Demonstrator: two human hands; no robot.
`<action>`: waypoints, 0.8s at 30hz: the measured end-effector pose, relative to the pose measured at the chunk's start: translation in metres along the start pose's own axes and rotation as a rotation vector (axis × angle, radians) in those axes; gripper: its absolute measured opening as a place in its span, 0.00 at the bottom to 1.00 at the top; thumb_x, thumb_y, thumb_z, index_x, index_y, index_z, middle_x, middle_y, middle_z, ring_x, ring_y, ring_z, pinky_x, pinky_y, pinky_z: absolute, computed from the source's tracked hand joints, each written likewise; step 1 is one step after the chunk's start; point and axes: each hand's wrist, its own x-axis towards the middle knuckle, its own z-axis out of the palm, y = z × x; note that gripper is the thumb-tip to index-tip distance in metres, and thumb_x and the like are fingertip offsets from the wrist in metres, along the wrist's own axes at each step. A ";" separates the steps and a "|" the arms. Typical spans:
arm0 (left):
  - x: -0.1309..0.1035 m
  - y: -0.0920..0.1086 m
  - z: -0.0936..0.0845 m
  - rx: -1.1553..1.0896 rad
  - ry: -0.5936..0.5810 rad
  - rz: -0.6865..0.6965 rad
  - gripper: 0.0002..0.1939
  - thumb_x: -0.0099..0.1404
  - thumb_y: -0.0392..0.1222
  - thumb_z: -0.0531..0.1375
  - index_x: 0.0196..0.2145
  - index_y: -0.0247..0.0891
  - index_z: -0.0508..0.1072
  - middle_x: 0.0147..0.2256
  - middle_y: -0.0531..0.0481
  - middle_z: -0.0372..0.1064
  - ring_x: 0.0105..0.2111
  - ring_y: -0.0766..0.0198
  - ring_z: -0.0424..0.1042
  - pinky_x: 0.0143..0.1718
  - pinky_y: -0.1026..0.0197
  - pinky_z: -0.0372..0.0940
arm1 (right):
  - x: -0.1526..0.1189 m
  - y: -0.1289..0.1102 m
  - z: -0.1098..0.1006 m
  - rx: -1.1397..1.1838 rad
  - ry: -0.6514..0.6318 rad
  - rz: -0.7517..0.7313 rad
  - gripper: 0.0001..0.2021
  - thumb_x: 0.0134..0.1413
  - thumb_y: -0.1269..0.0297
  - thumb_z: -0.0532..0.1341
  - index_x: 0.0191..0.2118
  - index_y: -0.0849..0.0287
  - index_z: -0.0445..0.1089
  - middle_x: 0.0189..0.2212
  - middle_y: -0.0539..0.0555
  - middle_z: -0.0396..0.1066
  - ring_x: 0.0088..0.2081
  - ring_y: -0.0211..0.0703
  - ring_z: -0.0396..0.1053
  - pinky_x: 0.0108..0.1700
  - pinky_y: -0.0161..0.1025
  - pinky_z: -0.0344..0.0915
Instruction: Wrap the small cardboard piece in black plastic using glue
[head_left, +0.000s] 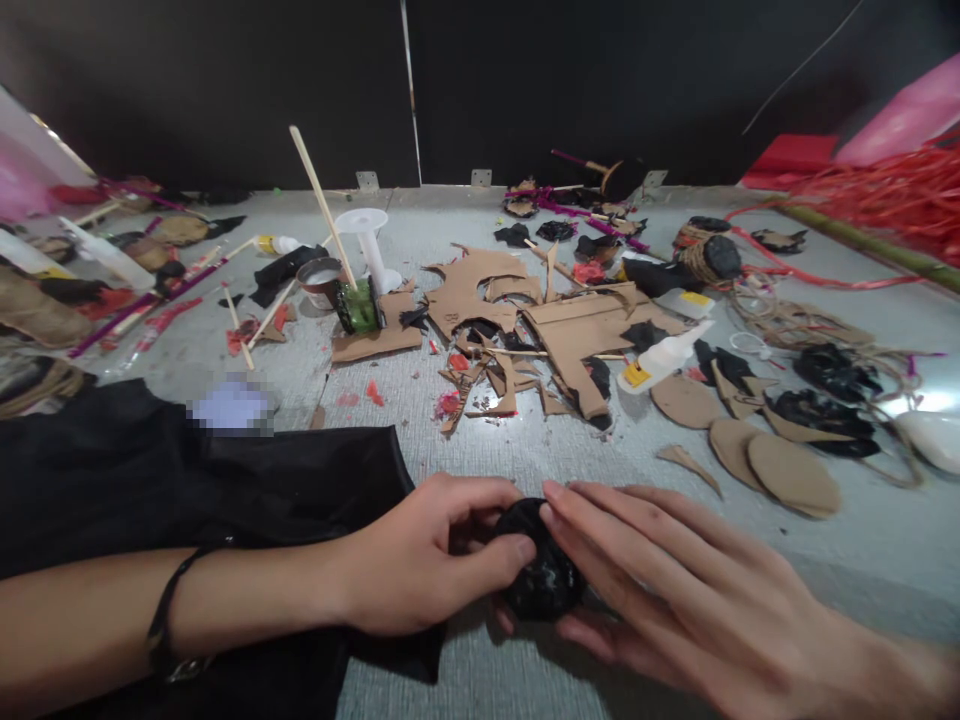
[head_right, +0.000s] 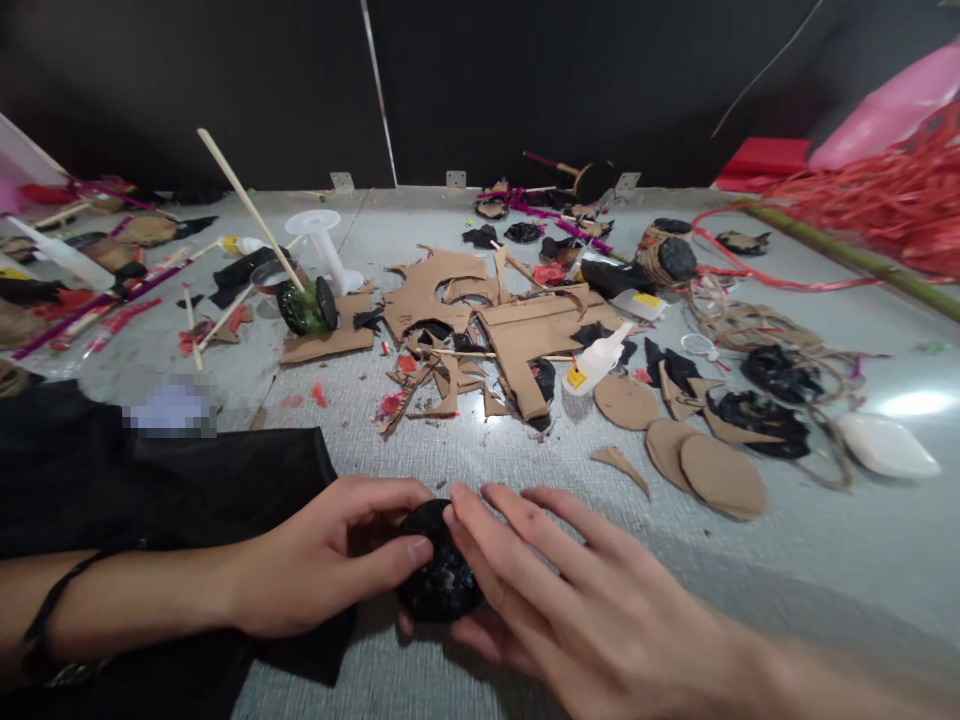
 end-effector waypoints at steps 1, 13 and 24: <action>0.000 0.000 0.000 -0.006 -0.007 0.007 0.20 0.76 0.58 0.66 0.43 0.36 0.73 0.36 0.50 0.73 0.31 0.67 0.78 0.36 0.65 0.78 | 0.000 0.000 0.000 -0.004 0.001 -0.001 0.16 0.83 0.63 0.58 0.60 0.70 0.78 0.59 0.59 0.84 0.59 0.49 0.78 0.60 0.48 0.70; -0.001 0.003 -0.004 0.078 -0.002 0.089 0.15 0.78 0.52 0.64 0.45 0.35 0.77 0.35 0.52 0.69 0.33 0.66 0.68 0.35 0.66 0.70 | 0.000 -0.005 -0.001 -0.014 0.015 -0.008 0.16 0.83 0.64 0.57 0.58 0.68 0.79 0.58 0.57 0.85 0.58 0.47 0.80 0.59 0.47 0.73; 0.001 0.005 -0.006 -0.005 -0.007 0.043 0.26 0.76 0.66 0.64 0.42 0.36 0.79 0.35 0.49 0.76 0.33 0.64 0.75 0.34 0.64 0.73 | 0.001 -0.007 0.000 -0.007 0.008 -0.010 0.18 0.84 0.62 0.56 0.63 0.66 0.77 0.59 0.56 0.84 0.58 0.47 0.80 0.59 0.46 0.73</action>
